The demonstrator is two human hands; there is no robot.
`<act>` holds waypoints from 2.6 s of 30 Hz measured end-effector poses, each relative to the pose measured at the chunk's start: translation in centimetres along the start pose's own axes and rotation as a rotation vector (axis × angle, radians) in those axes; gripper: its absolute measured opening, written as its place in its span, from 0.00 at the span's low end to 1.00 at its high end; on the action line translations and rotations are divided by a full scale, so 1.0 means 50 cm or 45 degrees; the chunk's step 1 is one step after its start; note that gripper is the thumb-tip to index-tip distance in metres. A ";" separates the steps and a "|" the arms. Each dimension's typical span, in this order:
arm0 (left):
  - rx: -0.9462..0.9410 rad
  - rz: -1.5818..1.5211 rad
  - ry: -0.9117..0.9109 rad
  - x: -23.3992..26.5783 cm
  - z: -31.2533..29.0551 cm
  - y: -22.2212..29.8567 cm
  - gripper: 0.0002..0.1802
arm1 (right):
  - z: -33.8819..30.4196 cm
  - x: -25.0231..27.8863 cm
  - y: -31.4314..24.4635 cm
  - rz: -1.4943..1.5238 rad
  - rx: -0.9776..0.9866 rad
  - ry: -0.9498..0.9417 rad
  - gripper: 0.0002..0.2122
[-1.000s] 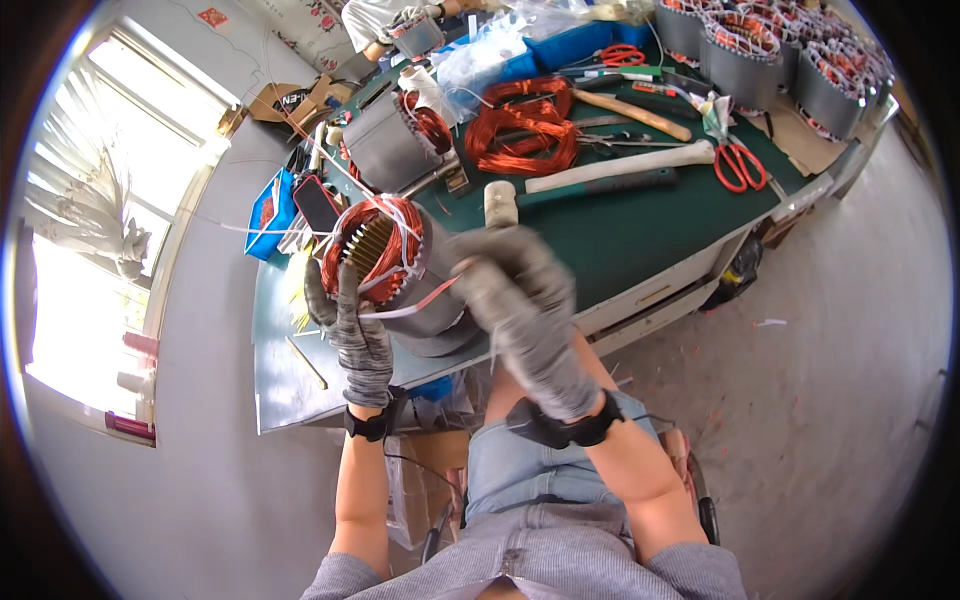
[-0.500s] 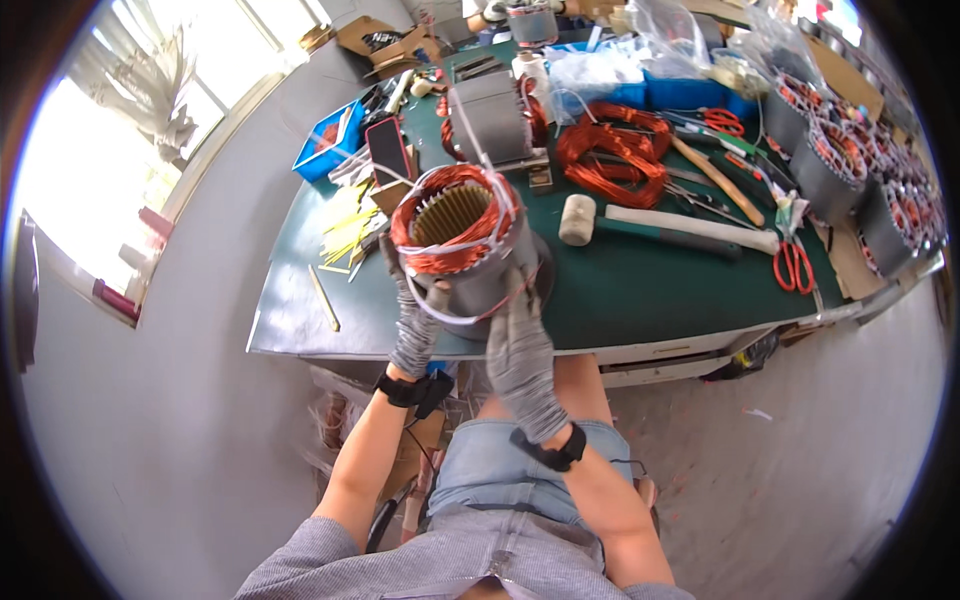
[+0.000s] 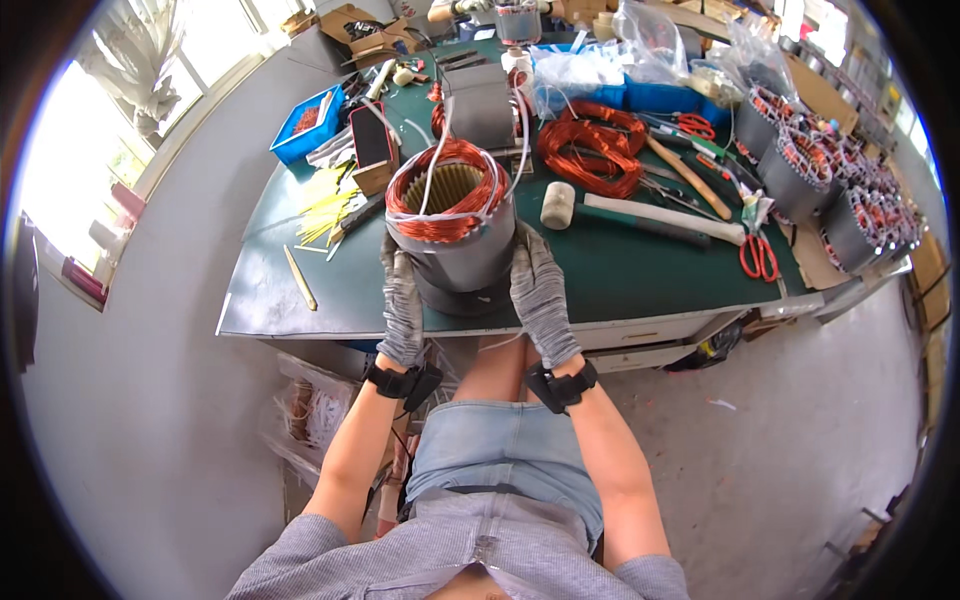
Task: Winding and securing copper wire coils within a motor stator component at an assembly workbench.
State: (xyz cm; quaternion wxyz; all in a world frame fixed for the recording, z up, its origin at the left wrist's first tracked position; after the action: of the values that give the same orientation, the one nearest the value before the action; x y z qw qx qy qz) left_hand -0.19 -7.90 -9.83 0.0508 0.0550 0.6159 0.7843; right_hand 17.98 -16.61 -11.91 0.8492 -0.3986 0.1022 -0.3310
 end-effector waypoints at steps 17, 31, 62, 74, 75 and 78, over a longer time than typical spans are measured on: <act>0.029 0.233 0.275 0.002 -0.068 -0.020 0.24 | -0.010 0.004 -0.069 -0.123 0.086 0.016 0.12; -0.058 0.129 0.084 0.027 -0.074 0.002 0.17 | 0.031 0.035 -0.088 -0.432 0.322 -0.007 0.13; -0.445 0.219 -0.174 -0.045 0.035 0.240 0.13 | 0.143 0.062 -0.103 0.377 -0.197 -0.134 0.08; -0.271 0.228 -0.806 -0.094 0.075 0.293 0.13 | 0.129 0.051 -0.115 0.435 -0.318 -0.088 0.05; -0.376 0.473 -0.709 -0.097 0.067 0.334 0.14 | 0.132 0.051 -0.115 0.448 -0.297 -0.081 0.05; -0.386 0.653 -0.859 -0.128 0.074 0.367 0.14 | 0.132 0.051 -0.129 0.466 -0.294 -0.092 0.06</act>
State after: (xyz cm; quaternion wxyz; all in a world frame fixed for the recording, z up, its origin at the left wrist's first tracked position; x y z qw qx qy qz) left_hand 6.48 -9.62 8.73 0.0602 0.4506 0.4093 0.7910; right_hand 19.71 -17.23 -2.53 0.8470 -0.4795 0.1796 -0.1428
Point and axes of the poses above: each hand's wrist, its own z-axis towards the middle knuckle, its own x-axis out of the back of the hand, y = z × x, the point moved 6 cm from there along z, towards the middle knuckle, and after that the axes turned 14 degrees about x, right-handed, at the moved point
